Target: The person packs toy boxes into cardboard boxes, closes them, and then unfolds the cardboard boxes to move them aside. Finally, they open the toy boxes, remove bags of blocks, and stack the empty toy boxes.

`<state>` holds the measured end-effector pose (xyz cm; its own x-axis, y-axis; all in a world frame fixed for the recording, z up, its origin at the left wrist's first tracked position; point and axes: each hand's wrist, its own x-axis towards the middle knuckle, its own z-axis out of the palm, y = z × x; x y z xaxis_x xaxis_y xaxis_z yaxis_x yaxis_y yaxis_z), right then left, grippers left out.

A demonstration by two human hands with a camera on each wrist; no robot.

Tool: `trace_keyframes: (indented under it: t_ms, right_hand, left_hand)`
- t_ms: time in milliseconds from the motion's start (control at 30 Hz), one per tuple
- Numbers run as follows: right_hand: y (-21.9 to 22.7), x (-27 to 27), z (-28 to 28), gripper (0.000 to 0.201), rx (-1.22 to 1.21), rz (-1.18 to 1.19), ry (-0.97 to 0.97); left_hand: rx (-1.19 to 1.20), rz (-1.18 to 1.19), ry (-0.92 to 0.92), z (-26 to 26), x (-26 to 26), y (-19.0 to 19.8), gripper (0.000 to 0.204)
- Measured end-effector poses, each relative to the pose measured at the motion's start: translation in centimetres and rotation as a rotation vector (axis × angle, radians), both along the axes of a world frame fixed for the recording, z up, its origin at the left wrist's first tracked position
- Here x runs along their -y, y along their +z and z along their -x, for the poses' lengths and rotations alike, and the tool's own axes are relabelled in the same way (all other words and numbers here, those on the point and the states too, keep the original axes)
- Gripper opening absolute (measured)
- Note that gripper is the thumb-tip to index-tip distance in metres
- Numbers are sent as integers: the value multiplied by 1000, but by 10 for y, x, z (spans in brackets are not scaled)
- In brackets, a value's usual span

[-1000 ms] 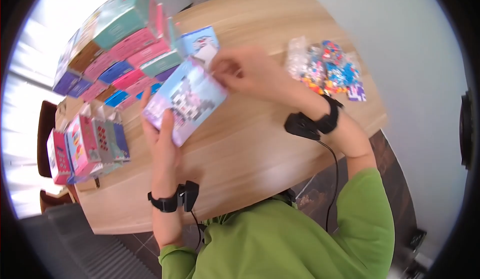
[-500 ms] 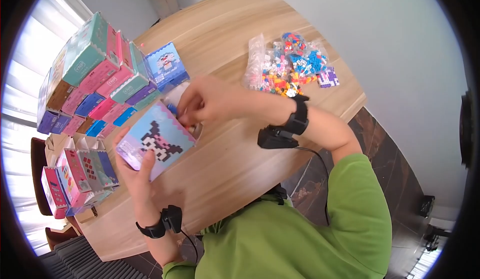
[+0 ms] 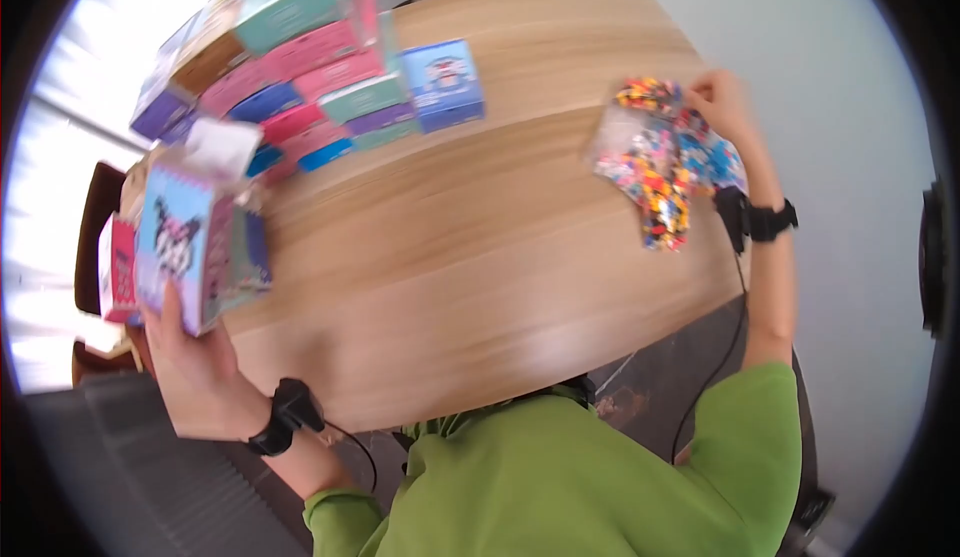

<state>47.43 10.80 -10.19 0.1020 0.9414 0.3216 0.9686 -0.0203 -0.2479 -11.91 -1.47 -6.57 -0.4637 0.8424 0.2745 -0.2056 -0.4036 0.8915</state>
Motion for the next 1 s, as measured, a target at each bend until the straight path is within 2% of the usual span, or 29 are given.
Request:
trace_keyframes:
  t_ms: [33, 67, 167, 233, 300, 367, 433, 467, 567, 633, 700, 733, 833, 900, 967, 1000]
  right_hand:
    - [9, 2, 22, 19, 148, -37, -61]
    - [26, 7, 47, 18, 293, -79, -127]
    - [59, 15, 124, 23, 29, -16, 274]
    - [73, 22, 180, 38, -456, 354, 504]
    - [74, 25, 230, 49, -844, 711, 776]
    - [68, 27, 277, 56, -972, 790, 875]
    - [54, 29, 308, 52, -1251, 767, 1006]
    - [47, 26, 318, 51, -1287, 786, 1020]
    - [39, 20, 332, 45, -1372, 830, 1024]
    - [42, 26, 332, 37, -1396, 830, 980]
    - [49, 32, 330, 34, -1349, 801, 968]
    - [52, 33, 328, 33, -1326, 785, 960]
    - [56, 37, 324, 31, -1443, 790, 850]
    - [62, 34, 319, 30, -1458, 722, 846]
    - [66, 30, 309, 27, -1405, 656, 864]
    - [67, 26, 302, 24, -1344, 628, 885]
  left_hand:
    - [-42, 29, 71, -16, 1, 7, 46]
    - [-70, 18, 62, -25, 1, 8, 46]
    - [-129, 9, 7, -44, -6, 4, 46]
    - [-79, 27, 0, -52, -11, -2, 39]
    - [-35, 32, -48, -57, -14, -10, 36]
    - [25, 85, -98, -66, -16, -15, 40]
    - [-42, 104, -145, -78, -11, -19, 41]
    - [-28, 152, -167, -83, -8, -18, 57]
    - [-605, 6, 31, -94, 2, -5, 84]
    - [-1091, 20, 29, -84, 8, 13, 95]
    - [-1334, 117, 61, -86, 15, 23, 89]
    - [-1290, 119, 163, -84, 18, 23, 79]
    - [-1401, 44, 358, -72, 26, 32, 79]
    - [-1308, -29, 601, -49, 25, 37, 73]
    - [-1176, -39, 714, -20, 23, 41, 56]
    - [-1099, -8, 723, -9, 20, 42, 55]
